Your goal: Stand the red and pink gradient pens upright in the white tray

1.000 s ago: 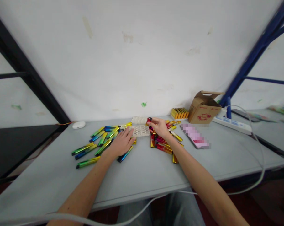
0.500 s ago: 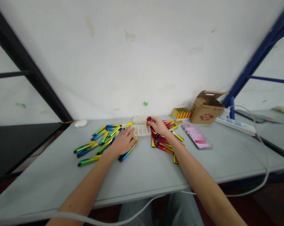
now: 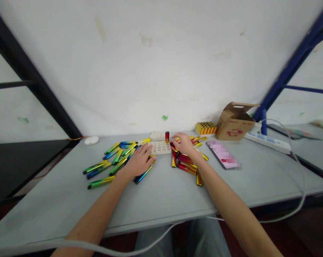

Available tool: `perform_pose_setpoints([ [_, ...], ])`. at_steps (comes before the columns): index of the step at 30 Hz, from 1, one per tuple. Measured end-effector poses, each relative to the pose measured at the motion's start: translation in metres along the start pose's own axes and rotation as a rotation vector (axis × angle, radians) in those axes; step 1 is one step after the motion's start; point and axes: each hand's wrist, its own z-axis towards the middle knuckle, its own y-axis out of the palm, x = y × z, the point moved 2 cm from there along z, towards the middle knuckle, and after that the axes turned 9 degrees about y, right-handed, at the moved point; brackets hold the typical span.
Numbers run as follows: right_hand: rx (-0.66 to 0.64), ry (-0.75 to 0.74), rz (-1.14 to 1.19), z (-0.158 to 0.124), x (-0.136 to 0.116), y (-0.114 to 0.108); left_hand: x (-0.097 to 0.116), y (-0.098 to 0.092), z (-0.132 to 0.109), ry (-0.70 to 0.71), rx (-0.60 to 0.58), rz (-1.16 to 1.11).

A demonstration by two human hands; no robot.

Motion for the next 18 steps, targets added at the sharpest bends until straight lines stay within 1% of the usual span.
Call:
perform_pose_setpoints([
  [2, -0.018, -0.033, -0.049, -0.008, -0.001, -0.011, -0.001, 0.001, 0.0, -0.004, 0.016, -0.004],
  [5, -0.129, -0.141, -0.135, -0.018, -0.005, -0.02, 0.0, 0.001, 0.0, -0.013, 0.039, -0.009],
  [7, -0.187, -0.172, -0.204, -0.023, -0.006, -0.022, 0.001, -0.001, 0.0, -0.026, 0.041, -0.013],
  [10, -0.25, -0.173, -0.297, -0.029, -0.011, -0.02, 0.004, -0.003, 0.0, -0.042, 0.007, -0.018],
  [13, -0.266, -0.175, -0.357, -0.035, -0.019, -0.017, 0.004, -0.004, -0.001, -0.043, -0.026, -0.025],
  [18, -0.223, -0.196, -0.394, -0.042, -0.034, -0.008, 0.003, -0.002, -0.001, -0.039, 0.0, -0.027],
])
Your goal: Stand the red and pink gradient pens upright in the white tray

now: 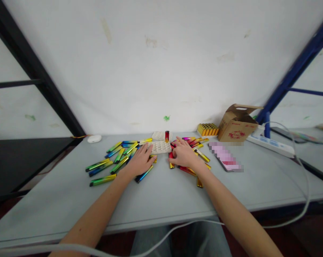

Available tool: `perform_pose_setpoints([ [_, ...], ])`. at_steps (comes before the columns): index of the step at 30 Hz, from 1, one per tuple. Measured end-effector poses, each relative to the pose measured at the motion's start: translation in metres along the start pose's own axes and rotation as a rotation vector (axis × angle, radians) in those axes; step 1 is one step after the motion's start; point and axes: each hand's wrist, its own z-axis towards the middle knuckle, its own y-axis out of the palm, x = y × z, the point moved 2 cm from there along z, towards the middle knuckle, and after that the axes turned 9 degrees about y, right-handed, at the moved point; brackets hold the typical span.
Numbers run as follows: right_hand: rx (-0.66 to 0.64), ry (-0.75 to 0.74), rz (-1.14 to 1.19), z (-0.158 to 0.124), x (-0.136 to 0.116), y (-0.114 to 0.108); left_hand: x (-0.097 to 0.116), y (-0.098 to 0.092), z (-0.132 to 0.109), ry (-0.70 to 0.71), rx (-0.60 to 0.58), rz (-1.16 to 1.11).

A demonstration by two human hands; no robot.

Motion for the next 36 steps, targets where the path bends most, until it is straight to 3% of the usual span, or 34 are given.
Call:
perform_pose_setpoints([
  [6, 0.046, 0.036, 0.052, 0.001, -0.015, 0.012, 0.0, 0.0, 0.001, -0.003, -0.003, -0.004],
  [10, 0.062, 0.027, 0.243, 0.004, -0.006, 0.002, 0.0, -0.001, 0.001, -0.006, 0.001, -0.004],
  [15, -0.038, 0.128, 1.031, 0.015, 0.016, -0.009, 0.0, -0.002, 0.0, -0.004, 0.002, 0.006],
  [18, -0.059, 0.27, 1.532, 0.022, 0.022, -0.002, 0.001, -0.003, 0.001, -0.014, -0.013, 0.013],
  [20, -0.084, 0.355, 1.743, 0.025, 0.023, 0.005, 0.001, -0.002, 0.001, -0.013, -0.014, 0.01],
  [24, -0.168, 0.389, 1.841, 0.025, 0.021, 0.01, -0.001, -0.001, 0.001, 0.006, 0.006, 0.009],
  [28, -0.271, 0.33, 1.92, 0.022, 0.016, 0.006, -0.002, 0.0, 0.0, 0.022, 0.028, 0.004],
  [33, -0.356, 0.395, 2.107, 0.021, 0.015, 0.001, -0.001, -0.002, 0.0, 0.02, 0.023, -0.009],
  [36, -0.445, 0.355, 2.217, 0.019, 0.015, -0.002, -0.001, -0.002, 0.0, 0.017, 0.02, 0.0],
])
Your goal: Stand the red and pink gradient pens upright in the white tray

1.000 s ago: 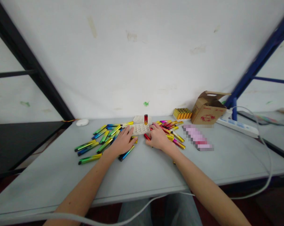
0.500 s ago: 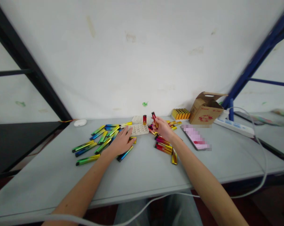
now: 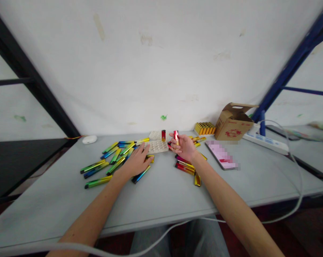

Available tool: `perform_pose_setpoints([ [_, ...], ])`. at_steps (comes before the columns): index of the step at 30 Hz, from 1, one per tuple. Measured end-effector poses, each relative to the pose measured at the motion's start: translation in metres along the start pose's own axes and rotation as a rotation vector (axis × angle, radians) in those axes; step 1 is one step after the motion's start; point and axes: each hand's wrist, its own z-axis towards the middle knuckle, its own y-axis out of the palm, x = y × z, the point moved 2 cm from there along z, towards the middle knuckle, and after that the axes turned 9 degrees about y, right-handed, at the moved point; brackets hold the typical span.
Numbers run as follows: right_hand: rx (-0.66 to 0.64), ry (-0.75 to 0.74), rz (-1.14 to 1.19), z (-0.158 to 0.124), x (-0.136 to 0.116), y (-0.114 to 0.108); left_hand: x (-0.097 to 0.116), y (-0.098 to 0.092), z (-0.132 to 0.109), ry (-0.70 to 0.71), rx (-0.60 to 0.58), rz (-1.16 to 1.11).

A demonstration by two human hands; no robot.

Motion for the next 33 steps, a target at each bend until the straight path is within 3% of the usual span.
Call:
perform_pose_setpoints([
  [4, -0.118, 0.08, 0.057, -0.007, -0.001, 0.004, -0.002, 0.002, 0.0, 0.007, -0.006, 0.007],
  [13, -0.203, 0.142, -0.004, -0.006, 0.004, 0.005, -0.001, 0.0, 0.001, 0.008, -0.008, 0.01],
  [24, 0.11, 0.052, -0.121, -0.002, 0.005, 0.013, 0.001, -0.003, 0.0, -0.003, -0.015, -0.012],
  [33, 0.167, 0.032, -0.271, 0.005, 0.007, 0.014, 0.001, -0.002, 0.001, -0.01, -0.046, -0.002],
])
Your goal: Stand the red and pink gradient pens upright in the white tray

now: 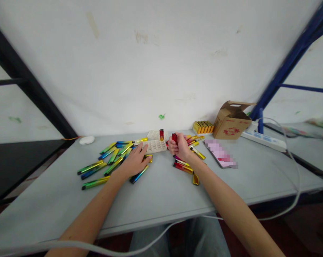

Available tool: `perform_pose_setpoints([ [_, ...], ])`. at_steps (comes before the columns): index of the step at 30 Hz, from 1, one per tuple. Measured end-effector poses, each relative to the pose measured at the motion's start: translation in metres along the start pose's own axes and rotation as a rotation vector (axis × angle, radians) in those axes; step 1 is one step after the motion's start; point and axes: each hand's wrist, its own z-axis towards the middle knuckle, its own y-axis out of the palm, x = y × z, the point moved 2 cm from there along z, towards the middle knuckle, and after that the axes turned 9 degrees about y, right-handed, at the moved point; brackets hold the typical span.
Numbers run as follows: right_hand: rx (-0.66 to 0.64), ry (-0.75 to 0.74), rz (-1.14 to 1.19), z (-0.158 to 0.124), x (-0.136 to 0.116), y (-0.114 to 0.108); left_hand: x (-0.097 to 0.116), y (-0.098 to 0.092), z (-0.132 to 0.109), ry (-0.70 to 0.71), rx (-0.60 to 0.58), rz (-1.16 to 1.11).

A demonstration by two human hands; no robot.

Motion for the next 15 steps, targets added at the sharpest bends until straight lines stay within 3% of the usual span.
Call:
perform_pose_setpoints([
  [4, 0.037, 0.006, -0.001, 0.0011, 0.0012, -0.0011, 0.0004, -0.0014, -0.0005, 0.005, 0.012, -0.004],
  [15, -0.014, -0.014, -0.038, 0.0023, 0.0088, -0.0047, -0.0001, -0.0009, -0.0006, 0.01, 0.034, -0.007],
])
